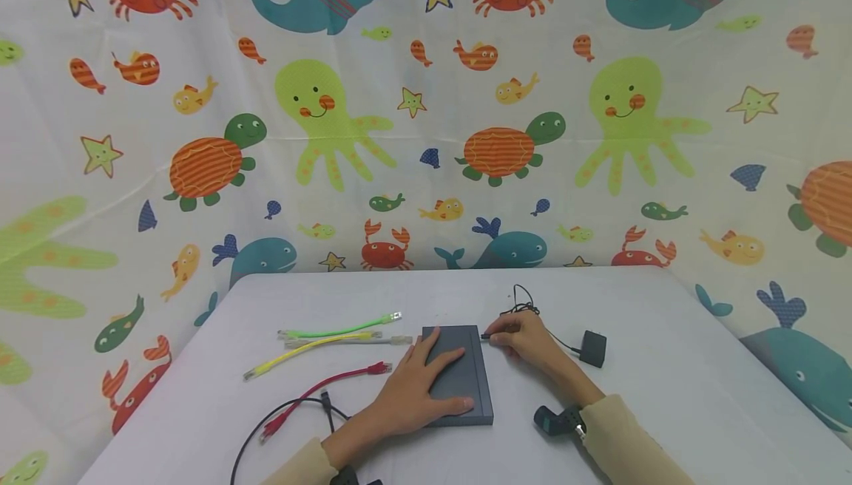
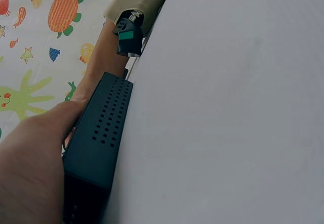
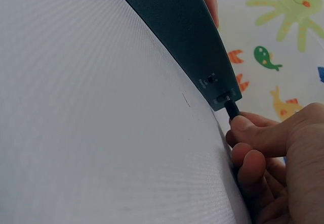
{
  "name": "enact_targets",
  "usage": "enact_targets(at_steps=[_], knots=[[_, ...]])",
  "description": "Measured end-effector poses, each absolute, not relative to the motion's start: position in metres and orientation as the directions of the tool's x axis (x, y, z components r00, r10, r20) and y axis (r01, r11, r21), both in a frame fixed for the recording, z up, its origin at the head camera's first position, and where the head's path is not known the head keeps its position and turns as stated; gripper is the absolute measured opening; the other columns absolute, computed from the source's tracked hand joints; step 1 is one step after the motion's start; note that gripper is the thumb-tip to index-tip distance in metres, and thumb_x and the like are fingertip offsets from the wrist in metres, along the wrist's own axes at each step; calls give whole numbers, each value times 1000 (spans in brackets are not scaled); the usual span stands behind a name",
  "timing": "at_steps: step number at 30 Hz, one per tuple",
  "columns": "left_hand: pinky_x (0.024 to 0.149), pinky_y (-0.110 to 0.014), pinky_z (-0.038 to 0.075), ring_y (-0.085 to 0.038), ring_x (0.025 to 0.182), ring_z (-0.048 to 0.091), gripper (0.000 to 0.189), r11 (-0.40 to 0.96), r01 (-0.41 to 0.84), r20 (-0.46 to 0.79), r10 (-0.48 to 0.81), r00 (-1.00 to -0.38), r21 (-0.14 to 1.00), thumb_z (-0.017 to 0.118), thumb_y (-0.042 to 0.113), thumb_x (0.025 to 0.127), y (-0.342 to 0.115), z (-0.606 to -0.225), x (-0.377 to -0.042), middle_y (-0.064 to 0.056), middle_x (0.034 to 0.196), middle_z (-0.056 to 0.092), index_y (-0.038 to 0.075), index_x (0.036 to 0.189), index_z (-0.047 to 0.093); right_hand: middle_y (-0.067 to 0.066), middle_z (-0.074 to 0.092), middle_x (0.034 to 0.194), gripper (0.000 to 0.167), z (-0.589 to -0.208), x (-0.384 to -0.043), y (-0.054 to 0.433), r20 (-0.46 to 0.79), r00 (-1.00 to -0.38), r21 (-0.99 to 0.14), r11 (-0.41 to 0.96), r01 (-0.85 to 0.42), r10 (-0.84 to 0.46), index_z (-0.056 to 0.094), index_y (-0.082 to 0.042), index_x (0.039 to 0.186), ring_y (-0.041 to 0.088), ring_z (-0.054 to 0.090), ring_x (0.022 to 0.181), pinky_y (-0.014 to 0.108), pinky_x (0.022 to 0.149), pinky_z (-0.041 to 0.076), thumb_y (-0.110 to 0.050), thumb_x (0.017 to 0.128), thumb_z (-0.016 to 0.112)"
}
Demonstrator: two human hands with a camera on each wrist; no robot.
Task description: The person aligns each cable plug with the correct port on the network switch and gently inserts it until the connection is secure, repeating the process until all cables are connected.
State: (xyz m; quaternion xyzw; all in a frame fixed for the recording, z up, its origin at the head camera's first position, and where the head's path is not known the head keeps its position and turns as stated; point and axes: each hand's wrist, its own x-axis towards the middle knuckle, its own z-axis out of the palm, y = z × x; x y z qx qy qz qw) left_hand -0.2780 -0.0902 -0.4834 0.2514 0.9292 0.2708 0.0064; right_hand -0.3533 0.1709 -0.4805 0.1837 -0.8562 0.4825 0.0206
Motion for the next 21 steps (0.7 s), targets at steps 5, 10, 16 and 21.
enact_targets(at_steps=[5, 10, 16, 21], knots=[[104, -74, 25, -41, 149, 9, 76, 725, 466, 126, 473, -872, 506, 46, 84, 76, -91, -483, -278, 2, 164, 9, 54, 143, 31, 5, 65, 72, 9, -480, -352, 171, 214, -929, -819, 464, -339, -300, 75, -13, 92, 9, 49, 49, 23, 44, 42, -12, 84, 71], [106, -73, 24, -41, 149, 9, 75, 721, 475, 133, 478, -868, 504, 46, 84, 76, -91, -484, -278, 2, 164, 8, 54, 143, 31, 7, 68, 79, 10, -481, -352, 171, 218, -927, -820, 458, -345, -307, 75, -11, 92, 9, 50, 50, 23, 46, 43, -9, 83, 71], [107, -72, 23, -41, 149, 8, 76, 716, 480, 138, 482, -865, 508, 46, 83, 76, -92, -483, -277, 2, 164, 8, 53, 143, 31, 7, 69, 81, 13, -482, -354, 171, 224, -926, -812, 468, -349, -304, 75, -11, 92, 9, 52, 51, 24, 48, 46, -5, 81, 70], [105, -73, 24, -41, 149, 9, 75, 717, 476, 138, 478, -867, 509, 46, 84, 76, -92, -483, -277, 1, 164, 9, 53, 143, 31, 6, 68, 80, 18, -481, -353, 171, 225, -927, -806, 478, -350, -300, 75, -12, 92, 8, 52, 51, 24, 48, 47, -2, 79, 69]])
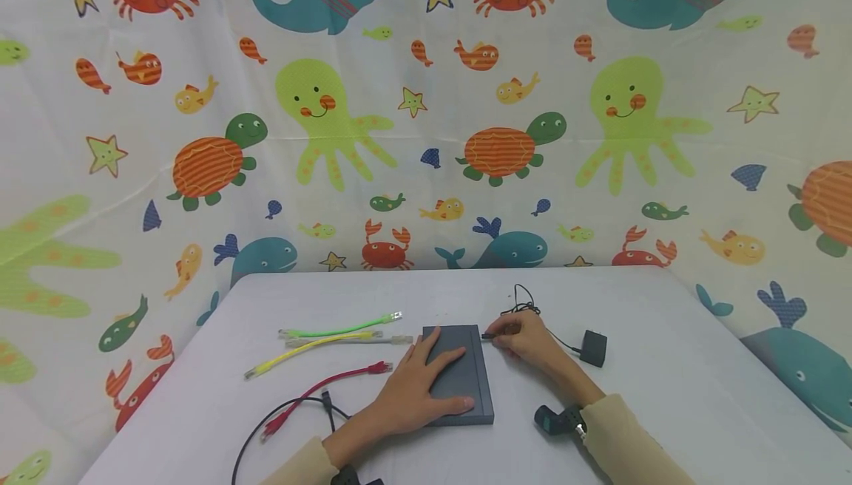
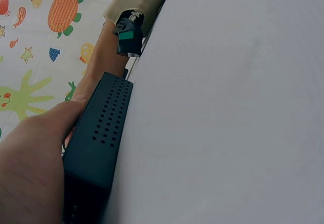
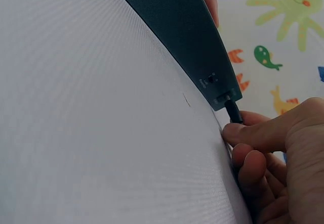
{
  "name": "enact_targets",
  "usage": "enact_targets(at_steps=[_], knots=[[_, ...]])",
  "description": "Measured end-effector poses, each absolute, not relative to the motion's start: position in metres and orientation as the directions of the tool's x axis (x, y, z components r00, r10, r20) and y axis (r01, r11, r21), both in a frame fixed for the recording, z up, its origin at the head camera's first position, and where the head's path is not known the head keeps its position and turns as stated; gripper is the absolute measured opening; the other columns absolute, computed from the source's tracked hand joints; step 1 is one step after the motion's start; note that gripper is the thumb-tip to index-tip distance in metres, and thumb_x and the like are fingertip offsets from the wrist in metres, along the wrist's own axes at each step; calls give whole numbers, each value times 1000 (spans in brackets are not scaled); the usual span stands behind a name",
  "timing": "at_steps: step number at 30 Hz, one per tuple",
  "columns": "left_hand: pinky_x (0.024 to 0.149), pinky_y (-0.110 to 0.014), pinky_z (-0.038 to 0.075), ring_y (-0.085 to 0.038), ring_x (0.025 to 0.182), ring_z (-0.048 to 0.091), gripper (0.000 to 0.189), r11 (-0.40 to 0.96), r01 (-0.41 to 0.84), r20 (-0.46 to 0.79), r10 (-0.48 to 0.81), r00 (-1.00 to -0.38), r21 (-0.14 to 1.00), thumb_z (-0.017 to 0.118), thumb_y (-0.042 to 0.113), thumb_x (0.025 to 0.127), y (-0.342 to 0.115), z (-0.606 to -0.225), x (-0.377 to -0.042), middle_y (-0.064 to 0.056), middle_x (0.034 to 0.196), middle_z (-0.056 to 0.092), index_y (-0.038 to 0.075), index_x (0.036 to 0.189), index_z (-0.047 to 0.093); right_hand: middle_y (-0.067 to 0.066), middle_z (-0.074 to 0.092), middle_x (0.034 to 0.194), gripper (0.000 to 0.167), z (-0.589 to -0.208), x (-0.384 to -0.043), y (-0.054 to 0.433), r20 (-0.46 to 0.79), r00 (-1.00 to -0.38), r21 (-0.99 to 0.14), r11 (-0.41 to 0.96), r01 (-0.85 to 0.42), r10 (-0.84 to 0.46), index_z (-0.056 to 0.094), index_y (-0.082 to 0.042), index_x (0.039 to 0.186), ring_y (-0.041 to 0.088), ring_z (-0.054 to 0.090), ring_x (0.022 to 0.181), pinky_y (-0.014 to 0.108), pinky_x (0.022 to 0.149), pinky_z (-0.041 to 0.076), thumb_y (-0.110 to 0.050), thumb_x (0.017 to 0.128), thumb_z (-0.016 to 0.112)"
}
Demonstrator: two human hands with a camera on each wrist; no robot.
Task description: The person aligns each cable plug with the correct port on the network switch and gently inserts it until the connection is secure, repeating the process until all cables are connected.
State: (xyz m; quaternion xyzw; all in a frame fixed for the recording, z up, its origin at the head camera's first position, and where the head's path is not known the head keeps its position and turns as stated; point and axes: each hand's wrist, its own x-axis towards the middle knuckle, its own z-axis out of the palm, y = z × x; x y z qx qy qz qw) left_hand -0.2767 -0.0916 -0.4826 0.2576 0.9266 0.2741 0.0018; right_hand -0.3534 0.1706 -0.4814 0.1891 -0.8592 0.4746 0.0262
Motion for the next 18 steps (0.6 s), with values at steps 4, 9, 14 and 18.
enact_targets(at_steps=[4, 9, 14, 18], knots=[[104, -74, 25, -42, 149, 9, 76, 718, 474, 138, 476, -869, 509, 47, 84, 76, -91, -483, -277, 2, 164, 9, 53, 143, 31, 7, 70, 85, 16, -482, -353, 171, 227, -927, -810, 470, -350, -298, 75, -10, 93, 8, 53, 53, 24, 50, 48, -4, 79, 70], [104, -74, 25, -42, 149, 9, 76, 720, 473, 133, 476, -869, 508, 46, 84, 76, -91, -482, -277, 1, 164, 9, 53, 143, 31, 5, 70, 82, 13, -483, -354, 172, 232, -928, -818, 458, -348, -291, 76, -8, 93, 8, 52, 53, 24, 49, 47, -7, 81, 71], [104, -74, 25, -42, 149, 10, 76, 722, 470, 129, 476, -870, 508, 47, 84, 76, -91, -481, -276, 1, 164, 9, 53, 143, 32, 3, 64, 68, 13, -483, -355, 172, 222, -932, -831, 444, -335, -288, 76, -7, 93, 8, 50, 50, 23, 46, 43, -9, 80, 73], [104, -74, 25, -42, 149, 9, 76, 725, 463, 122, 471, -873, 511, 47, 84, 75, -91, -480, -276, 1, 164, 9, 53, 143, 32, 5, 63, 66, 14, -482, -354, 171, 210, -934, -829, 455, -327, -288, 76, -6, 94, 7, 49, 50, 22, 45, 43, -8, 81, 73]])
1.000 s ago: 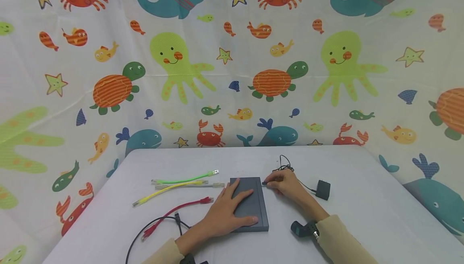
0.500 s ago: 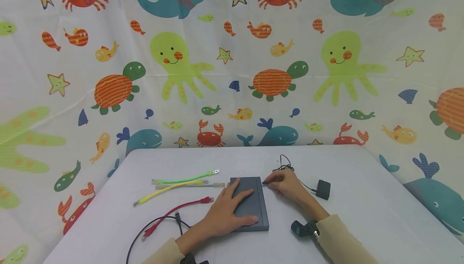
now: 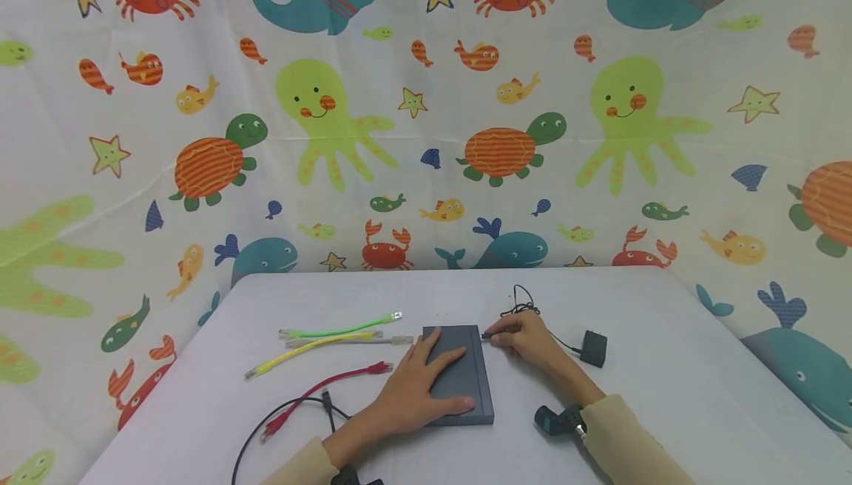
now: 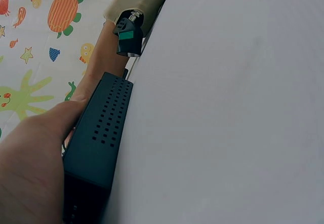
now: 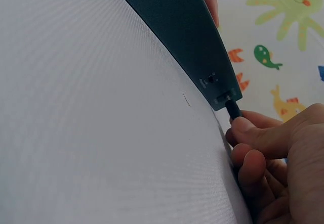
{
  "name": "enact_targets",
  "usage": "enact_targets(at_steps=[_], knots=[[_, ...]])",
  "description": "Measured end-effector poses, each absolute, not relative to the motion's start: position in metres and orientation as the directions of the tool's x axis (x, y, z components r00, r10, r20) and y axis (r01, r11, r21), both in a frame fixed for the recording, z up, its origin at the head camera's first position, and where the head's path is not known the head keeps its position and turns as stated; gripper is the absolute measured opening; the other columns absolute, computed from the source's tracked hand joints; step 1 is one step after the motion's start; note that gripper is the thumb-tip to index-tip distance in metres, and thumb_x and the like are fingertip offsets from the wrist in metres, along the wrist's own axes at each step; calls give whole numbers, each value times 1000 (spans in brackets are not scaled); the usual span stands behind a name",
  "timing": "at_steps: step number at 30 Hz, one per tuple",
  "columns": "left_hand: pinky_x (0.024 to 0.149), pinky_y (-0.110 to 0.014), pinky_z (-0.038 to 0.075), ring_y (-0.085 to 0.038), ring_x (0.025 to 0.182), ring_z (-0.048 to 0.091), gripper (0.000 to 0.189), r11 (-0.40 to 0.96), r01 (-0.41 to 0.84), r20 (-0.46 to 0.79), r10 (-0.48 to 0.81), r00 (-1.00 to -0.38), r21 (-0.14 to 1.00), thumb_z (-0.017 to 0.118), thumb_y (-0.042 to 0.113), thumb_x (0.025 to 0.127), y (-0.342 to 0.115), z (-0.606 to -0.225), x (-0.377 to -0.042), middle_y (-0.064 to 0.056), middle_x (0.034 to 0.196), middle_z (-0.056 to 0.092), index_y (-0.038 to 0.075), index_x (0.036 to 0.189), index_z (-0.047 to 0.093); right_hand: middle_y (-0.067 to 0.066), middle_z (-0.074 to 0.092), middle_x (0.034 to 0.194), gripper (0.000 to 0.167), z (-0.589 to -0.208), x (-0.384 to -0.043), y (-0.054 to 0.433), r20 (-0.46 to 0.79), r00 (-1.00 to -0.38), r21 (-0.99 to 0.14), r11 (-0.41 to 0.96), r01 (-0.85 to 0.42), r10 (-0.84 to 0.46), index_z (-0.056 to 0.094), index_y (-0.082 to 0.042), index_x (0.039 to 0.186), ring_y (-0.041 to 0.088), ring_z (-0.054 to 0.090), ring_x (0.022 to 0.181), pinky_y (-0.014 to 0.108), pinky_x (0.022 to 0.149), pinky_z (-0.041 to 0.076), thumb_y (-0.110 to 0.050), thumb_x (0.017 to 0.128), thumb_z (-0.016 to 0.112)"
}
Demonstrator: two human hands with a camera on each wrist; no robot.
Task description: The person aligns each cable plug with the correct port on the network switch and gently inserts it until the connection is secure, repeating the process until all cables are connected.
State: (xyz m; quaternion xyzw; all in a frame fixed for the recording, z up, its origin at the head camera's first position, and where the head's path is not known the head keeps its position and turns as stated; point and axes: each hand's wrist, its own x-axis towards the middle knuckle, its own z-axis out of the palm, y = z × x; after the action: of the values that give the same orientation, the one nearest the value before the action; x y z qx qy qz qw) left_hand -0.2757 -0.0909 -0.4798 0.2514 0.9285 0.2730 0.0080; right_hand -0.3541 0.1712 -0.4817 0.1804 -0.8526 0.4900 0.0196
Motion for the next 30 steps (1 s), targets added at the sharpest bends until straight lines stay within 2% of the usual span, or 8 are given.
enact_targets(at_steps=[9, 19, 30], knots=[[103, -74, 25, -42, 149, 9, 76, 724, 464, 122, 473, -873, 511, 47, 84, 75, -91, -479, -275, 2, 164, 8, 53, 143, 32, 24, 68, 81, 16, -452, -331, 164, 215, -916, -832, 427, -354, -339, 73, 5, 97, 8, 51, 51, 21, 48, 44, 0, 83, 68], [103, -74, 26, -43, 148, 10, 76, 722, 466, 126, 473, -872, 511, 48, 83, 75, -91, -481, -275, 0, 164, 9, 53, 143, 32, 25, 68, 84, 16, -449, -329, 163, 199, -921, -854, 401, -330, -334, 73, 4, 97, 9, 52, 53, 21, 49, 45, 3, 81, 68], [103, -74, 26, -42, 149, 10, 76, 726, 466, 127, 471, -873, 507, 47, 84, 75, -92, -480, -275, 2, 164, 9, 53, 143, 32, 26, 64, 72, 15, -449, -329, 163, 199, -927, -849, 417, -325, -319, 73, 4, 96, 9, 49, 50, 21, 46, 42, 0, 83, 69]])
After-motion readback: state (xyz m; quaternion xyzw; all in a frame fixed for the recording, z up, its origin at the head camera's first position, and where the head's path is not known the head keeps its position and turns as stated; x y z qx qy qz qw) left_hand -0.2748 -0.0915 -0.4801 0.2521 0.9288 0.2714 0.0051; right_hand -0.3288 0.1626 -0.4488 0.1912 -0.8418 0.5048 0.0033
